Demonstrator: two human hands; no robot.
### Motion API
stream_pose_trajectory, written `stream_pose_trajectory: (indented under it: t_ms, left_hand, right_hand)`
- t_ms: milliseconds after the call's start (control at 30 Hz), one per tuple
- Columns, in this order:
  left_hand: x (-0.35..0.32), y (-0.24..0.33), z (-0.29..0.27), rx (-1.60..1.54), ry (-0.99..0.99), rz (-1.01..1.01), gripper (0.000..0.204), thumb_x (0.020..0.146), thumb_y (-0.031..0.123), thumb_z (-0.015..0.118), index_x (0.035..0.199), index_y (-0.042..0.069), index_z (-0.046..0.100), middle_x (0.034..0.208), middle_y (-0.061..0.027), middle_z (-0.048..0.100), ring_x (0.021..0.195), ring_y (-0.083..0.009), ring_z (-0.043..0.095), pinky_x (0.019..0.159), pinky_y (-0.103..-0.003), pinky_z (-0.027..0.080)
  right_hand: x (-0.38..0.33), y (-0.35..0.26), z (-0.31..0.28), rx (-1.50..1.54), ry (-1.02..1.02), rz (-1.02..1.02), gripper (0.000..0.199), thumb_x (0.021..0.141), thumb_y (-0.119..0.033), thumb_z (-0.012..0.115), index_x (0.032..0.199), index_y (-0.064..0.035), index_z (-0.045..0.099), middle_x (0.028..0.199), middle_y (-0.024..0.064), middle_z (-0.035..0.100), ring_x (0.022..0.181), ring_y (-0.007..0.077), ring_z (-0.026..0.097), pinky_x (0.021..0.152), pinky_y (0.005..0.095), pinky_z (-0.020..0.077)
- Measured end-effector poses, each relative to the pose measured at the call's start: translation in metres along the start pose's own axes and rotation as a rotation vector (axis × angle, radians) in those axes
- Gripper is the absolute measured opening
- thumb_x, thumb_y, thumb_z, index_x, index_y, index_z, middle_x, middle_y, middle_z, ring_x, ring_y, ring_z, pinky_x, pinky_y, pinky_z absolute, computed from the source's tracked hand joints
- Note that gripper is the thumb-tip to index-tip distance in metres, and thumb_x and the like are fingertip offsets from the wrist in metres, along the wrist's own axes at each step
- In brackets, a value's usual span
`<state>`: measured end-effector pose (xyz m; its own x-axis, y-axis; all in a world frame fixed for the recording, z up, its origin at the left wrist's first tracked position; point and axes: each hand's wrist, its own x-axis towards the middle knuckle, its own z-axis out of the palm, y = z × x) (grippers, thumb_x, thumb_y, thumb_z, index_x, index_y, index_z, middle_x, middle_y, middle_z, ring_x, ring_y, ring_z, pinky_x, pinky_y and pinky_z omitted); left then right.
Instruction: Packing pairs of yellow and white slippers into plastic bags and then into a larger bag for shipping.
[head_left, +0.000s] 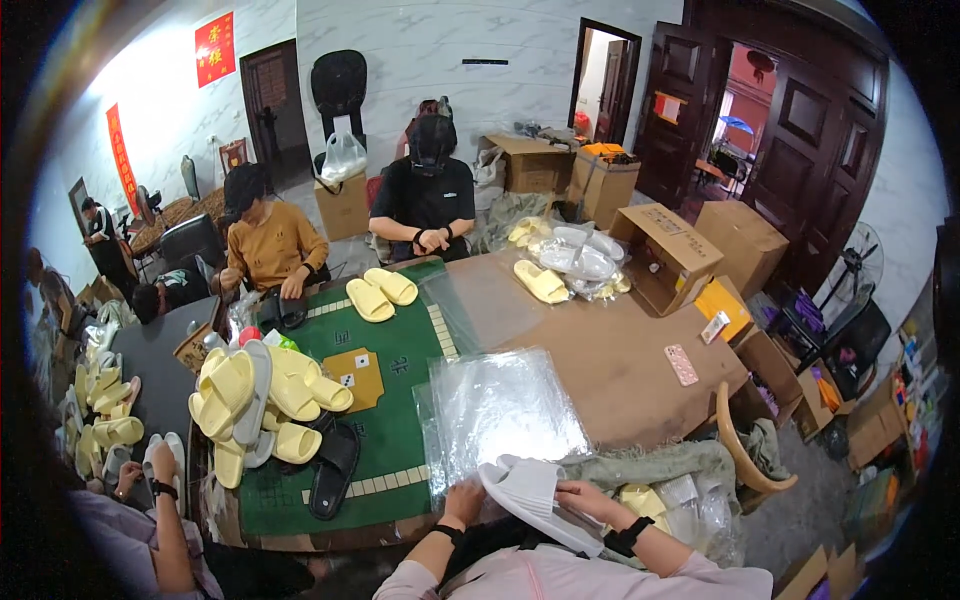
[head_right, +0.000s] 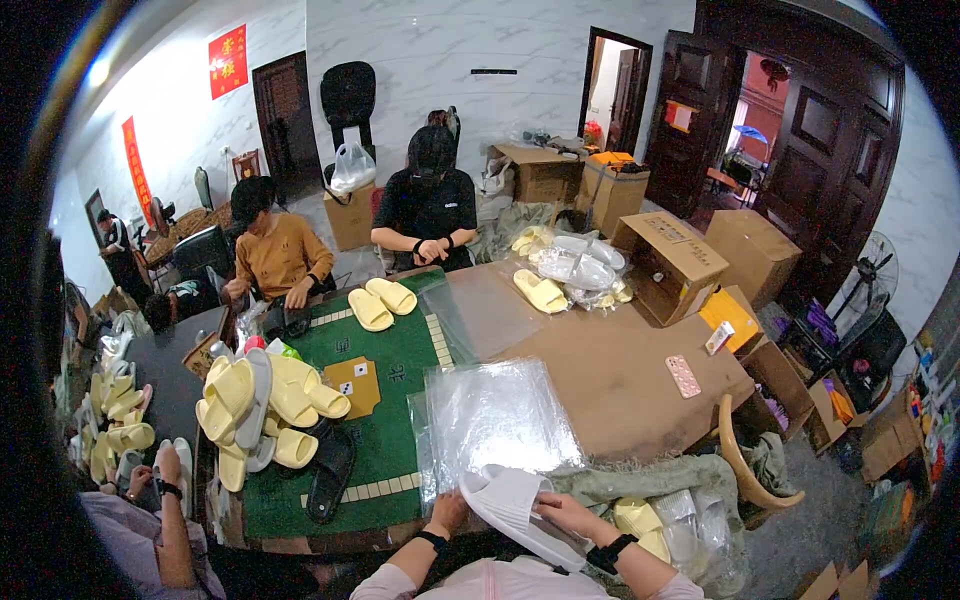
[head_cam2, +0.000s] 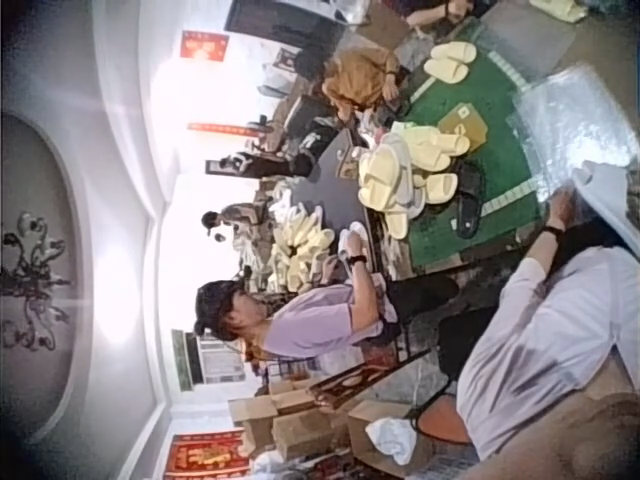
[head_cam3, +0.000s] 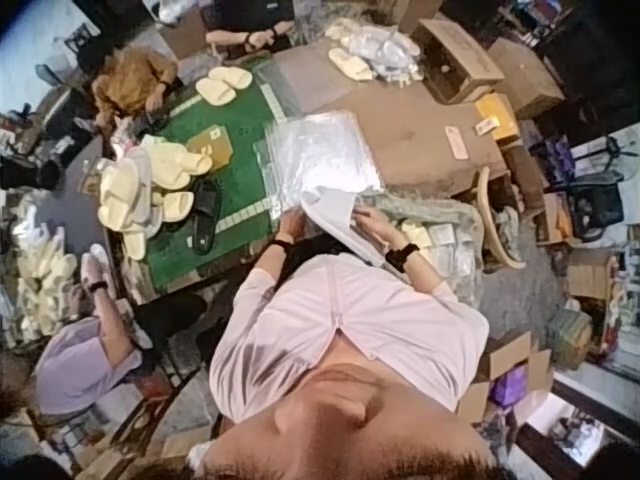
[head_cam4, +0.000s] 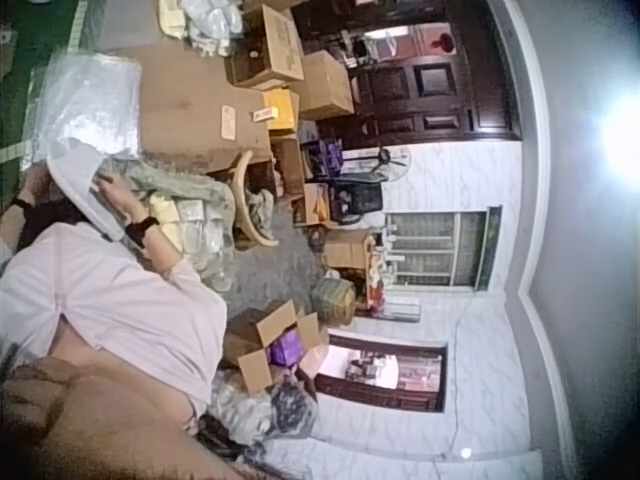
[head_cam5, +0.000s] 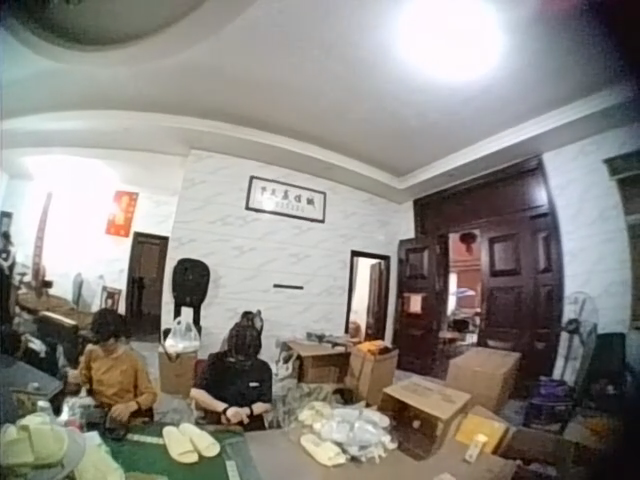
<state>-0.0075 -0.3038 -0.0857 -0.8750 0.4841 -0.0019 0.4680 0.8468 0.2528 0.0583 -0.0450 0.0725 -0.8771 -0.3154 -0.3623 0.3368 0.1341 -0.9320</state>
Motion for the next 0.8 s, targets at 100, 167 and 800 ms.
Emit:
stream_pose_trajectory:
  t_ms: [100, 167, 800]
  left_hand:
    - [-0.004, -0.001, 0.003, 0.018, 0.171, 0.059, 0.014, 0.078, 0.016, 0.052, 0.086, 0.009, 0.061, 0.09, -0.0089, 0.06, 0.093, -0.0275, 0.058, 0.077, -0.042, 0.045]
    - [-0.002, -0.001, 0.002, 0.047, 0.154, 0.082, 0.016, 0.077, 0.017, 0.053, 0.087, 0.01, 0.063, 0.092, -0.0088, 0.06, 0.094, -0.0269, 0.056, 0.079, -0.042, 0.043]
    - [-0.003, 0.006, -0.021, -0.135, 0.093, -0.139, 0.007, 0.073, 0.012, 0.056, 0.079, 0.01, 0.057, 0.075, -0.0103, 0.062, 0.078, -0.0291, 0.061, 0.07, -0.04, 0.046]
  right_hand:
    - [0.002, 0.003, -0.001, 0.0, -0.002, 0.019, 0.029, 0.089, -0.015, 0.051, 0.113, 0.0006, 0.056, 0.094, -0.0023, 0.058, 0.082, 0.0061, 0.049, 0.073, 0.0207, 0.0403]
    - [0.003, 0.004, -0.003, 0.006, -0.001, 0.03, 0.029, 0.089, -0.015, 0.051, 0.113, 0.0007, 0.056, 0.095, -0.0017, 0.058, 0.083, 0.0064, 0.049, 0.074, 0.0209, 0.0404]
    - [0.007, 0.01, -0.003, -0.076, 0.049, 0.04, 0.03, 0.089, -0.014, 0.051, 0.114, 0.0004, 0.055, 0.1, 0.0002, 0.06, 0.089, 0.0076, 0.05, 0.079, 0.0225, 0.0415]
